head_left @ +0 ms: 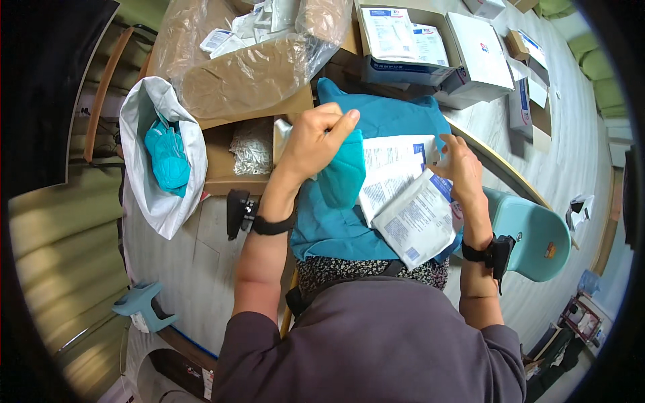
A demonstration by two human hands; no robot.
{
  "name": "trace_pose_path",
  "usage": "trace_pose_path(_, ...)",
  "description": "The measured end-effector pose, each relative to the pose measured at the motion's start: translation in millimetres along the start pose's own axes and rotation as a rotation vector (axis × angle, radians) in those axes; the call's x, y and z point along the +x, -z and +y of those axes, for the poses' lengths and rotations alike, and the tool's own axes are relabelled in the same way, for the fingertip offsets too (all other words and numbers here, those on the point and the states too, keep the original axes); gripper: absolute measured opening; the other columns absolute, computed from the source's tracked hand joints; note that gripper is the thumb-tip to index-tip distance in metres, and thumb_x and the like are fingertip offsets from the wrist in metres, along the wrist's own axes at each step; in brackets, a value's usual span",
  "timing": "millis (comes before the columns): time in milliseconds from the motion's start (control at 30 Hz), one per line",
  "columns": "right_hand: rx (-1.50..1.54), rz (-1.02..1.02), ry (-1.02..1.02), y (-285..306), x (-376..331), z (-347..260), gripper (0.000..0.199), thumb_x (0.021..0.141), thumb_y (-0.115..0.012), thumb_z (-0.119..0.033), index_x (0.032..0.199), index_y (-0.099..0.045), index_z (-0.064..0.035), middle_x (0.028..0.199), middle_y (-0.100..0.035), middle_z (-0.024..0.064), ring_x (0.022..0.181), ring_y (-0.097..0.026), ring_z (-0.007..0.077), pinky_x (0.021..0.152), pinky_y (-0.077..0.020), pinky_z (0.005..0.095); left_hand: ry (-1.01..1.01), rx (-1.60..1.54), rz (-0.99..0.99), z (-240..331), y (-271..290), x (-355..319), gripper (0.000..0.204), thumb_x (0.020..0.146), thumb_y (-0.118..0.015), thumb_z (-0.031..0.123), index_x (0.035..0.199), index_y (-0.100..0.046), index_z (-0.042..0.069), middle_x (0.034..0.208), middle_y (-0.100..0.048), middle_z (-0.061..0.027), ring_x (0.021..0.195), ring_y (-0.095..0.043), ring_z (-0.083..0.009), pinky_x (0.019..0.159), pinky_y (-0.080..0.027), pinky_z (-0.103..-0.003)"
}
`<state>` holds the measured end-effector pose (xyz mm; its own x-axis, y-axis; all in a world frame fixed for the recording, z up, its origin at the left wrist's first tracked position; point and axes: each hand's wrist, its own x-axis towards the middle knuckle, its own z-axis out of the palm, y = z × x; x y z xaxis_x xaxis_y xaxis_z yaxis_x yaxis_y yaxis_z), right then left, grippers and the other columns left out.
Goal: Inspecting and packaging green medical masks into small plastic bags and then into a larger box.
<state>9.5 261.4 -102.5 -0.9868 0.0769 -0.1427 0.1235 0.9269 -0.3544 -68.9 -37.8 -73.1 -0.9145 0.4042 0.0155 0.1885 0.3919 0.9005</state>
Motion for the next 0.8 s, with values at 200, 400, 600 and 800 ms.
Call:
trace_pose_path(200,0.184,0.005,0.174,-5,2,2,0.087,0.06,-0.084,-0.01,0.14,-0.048,-0.0122,0.128,-0.061,0.0138,0.106,-0.065,0.0352,0.086,-0.0534,0.04,-0.179,0.194,-0.122,-26,-57,38,0.029,0.077,-0.076,0.016,0.103,-0.073,0.004,0.103,-0.07,-0.0141,0.085,-0.068,-0.0245,0.075,-0.052,-0.032)
trace_pose_path(400,0.505,0.087,0.202,9,-9,-5,0.082,0.068,-0.081,-0.005,0.143,-0.047,-0.0105,0.119,-0.063,0.0111,0.098,-0.065,0.0254,0.082,-0.0523,0.0347,-0.087,0.129,-0.263,-13,-95,42,0.02,0.077,-0.077,0.018,0.093,-0.075,0.006,0.088,-0.07,-0.0115,0.079,-0.067,-0.0273,0.071,-0.052,-0.035)
trace_pose_path(600,0.973,-0.066,-0.019,17,-11,-9,0.019,0.084,-0.078,-0.013,0.096,-0.072,-0.0001,0.079,-0.062,0.0011,0.072,-0.055,0.0067,0.062,-0.0436,0.0213,-0.2,0.041,-0.19,28,-86,20,0.019,0.079,-0.079,0.02,0.081,-0.071,0.004,0.079,-0.066,-0.0108,0.072,-0.065,-0.0277,0.064,-0.049,-0.038)
trace_pose_path(800,0.772,0.262,0.137,13,-22,-33,0.019,0.084,-0.078,-0.013,0.076,-0.067,0.0009,0.066,-0.058,0.0004,0.062,-0.048,0.0049,0.054,-0.0385,0.0224,-0.398,0.147,-0.192,32,-85,17,0.015,0.08,-0.076,0.015,0.079,-0.066,0.003,0.075,-0.061,-0.0115,0.067,-0.061,-0.0297,0.058,-0.047,-0.039)
